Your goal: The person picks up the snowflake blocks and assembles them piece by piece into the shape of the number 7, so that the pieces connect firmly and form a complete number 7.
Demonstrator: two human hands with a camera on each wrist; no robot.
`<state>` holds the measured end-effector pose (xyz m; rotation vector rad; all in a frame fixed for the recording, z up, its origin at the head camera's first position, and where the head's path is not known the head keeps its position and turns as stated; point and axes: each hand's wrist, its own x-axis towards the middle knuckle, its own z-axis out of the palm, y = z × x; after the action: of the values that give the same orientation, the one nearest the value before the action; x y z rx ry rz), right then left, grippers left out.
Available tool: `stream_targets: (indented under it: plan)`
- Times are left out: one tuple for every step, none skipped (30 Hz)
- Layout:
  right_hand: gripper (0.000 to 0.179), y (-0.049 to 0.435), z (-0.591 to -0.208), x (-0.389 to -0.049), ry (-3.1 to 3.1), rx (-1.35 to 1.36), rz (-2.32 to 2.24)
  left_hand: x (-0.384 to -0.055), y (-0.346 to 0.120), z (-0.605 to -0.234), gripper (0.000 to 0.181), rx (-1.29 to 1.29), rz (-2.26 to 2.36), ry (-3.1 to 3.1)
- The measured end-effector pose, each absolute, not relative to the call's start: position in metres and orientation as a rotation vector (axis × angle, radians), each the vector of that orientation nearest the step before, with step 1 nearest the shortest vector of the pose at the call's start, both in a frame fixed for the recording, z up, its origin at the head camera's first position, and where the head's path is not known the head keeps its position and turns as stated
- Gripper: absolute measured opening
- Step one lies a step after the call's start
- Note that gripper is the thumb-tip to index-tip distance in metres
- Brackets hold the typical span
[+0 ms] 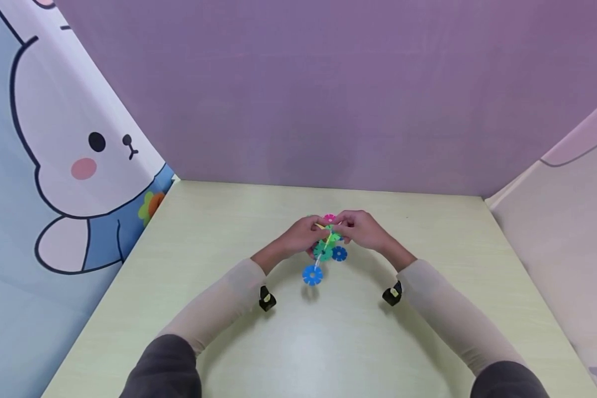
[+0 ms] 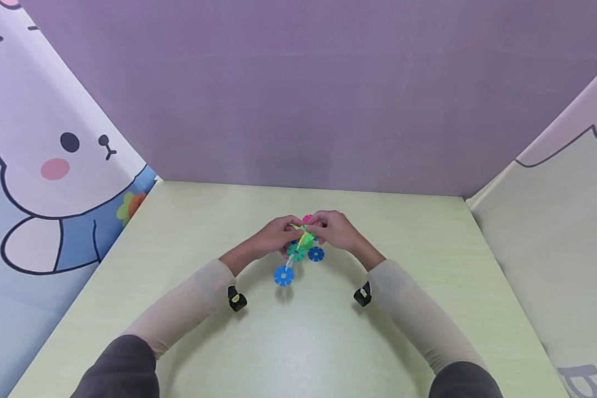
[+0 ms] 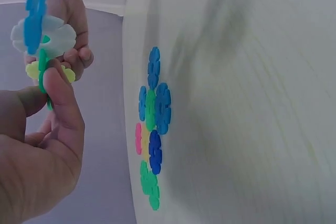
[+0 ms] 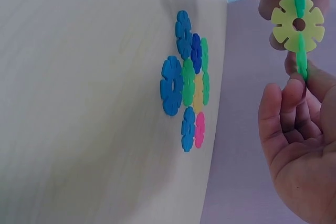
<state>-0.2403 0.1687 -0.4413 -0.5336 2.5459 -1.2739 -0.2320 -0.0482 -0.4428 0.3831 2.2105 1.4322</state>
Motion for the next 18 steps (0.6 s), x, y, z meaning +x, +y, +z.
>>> stream_targets:
  plan:
    - [0.025, 0.168, -0.441, -0.24, 2.543, -0.536, -1.274, -0.232, -0.049, -0.443, 0.033, 0.375, 1.432, 2.209]
    - [0.025, 0.167, -0.441, -0.24, 2.541, -0.538, -1.274, -0.232, -0.05, -0.444, 0.033, 0.369, 1.431, 2.209]
    - [0.025, 0.167, -0.441, -0.24, 2.541, -0.541, -1.272, -0.233, -0.05, -0.444, 0.033, 0.365, 1.429, 2.207]
    - [0.025, 0.167, -0.441, -0.239, 2.543, -0.543, -1.269, -0.233, -0.051, -0.444, 0.032, 0.361, 1.429, 2.205]
    - [0.026, 0.167, -0.441, -0.239, 2.547, -0.548, -1.264, -0.233, -0.052, -0.444, 0.032, 0.357, 1.431, 2.202]
    - [0.025, 0.167, -0.44, -0.239, 2.551, -0.552, -1.261, -0.234, -0.053, -0.444, 0.032, 0.355, 1.431, 2.202]
    - [0.025, 0.168, -0.44, -0.238, 2.555, -0.556, -1.258, -0.234, -0.054, -0.444, 0.032, 0.349, 1.433, 2.201]
    - [0.025, 0.168, -0.44, -0.238, 2.559, -0.558, -1.257, -0.234, -0.055, -0.444, 0.031, 0.341, 1.437, 2.201]
    - [0.025, 0.169, -0.44, -0.238, 2.562, -0.561, -1.255, -0.234, -0.056, -0.444, 0.031, 0.332, 1.443, 2.199]
    - [0.026, 0.17, -0.441, -0.238, 2.565, -0.567, -1.252, -0.234, -0.057, -0.445, 0.031, 0.322, 1.449, 2.199]
    - [0.027, 0.172, -0.442, -0.239, 2.569, -0.575, -1.246, -0.235, -0.058, -0.445, 0.031, 0.31, 1.455, 2.199]
    - [0.027, 0.173, -0.442, -0.239, 2.574, -0.576, -1.239, -0.235, -0.06, -0.445, 0.032, 0.296, 1.457, 2.199]
    - [0.028, 0.174, -0.444, -0.239, 2.582, -0.573, -1.222, -0.235, -0.061, -0.445, 0.033, 0.277, 1.458, 2.2]
    - [0.028, 0.175, -0.445, -0.24, 2.591, -0.573, -1.203, -0.235, -0.062, -0.445, 0.034, 0.264, 1.458, 2.203]
    - [0.029, 0.176, -0.446, -0.24, 2.604, -0.579, -1.173, -0.235, -0.064, -0.445, 0.034, 0.251, 1.46, 2.203]
    - [0.029, 0.177, -0.448, -0.241, 2.618, -0.579, -1.141, -0.236, -0.065, -0.446, 0.036, 0.238, 1.46, 2.204]
    - [0.028, 0.178, -0.449, -0.242, 2.636, -0.579, -1.103, -0.236, -0.066, -0.446, 0.038, 0.225, 1.46, 2.204]
    - [0.027, 0.179, -0.451, -0.241, 2.648, -0.577, -1.069, -0.237, -0.068, -0.446, 0.039, 0.213, 1.461, 2.202]
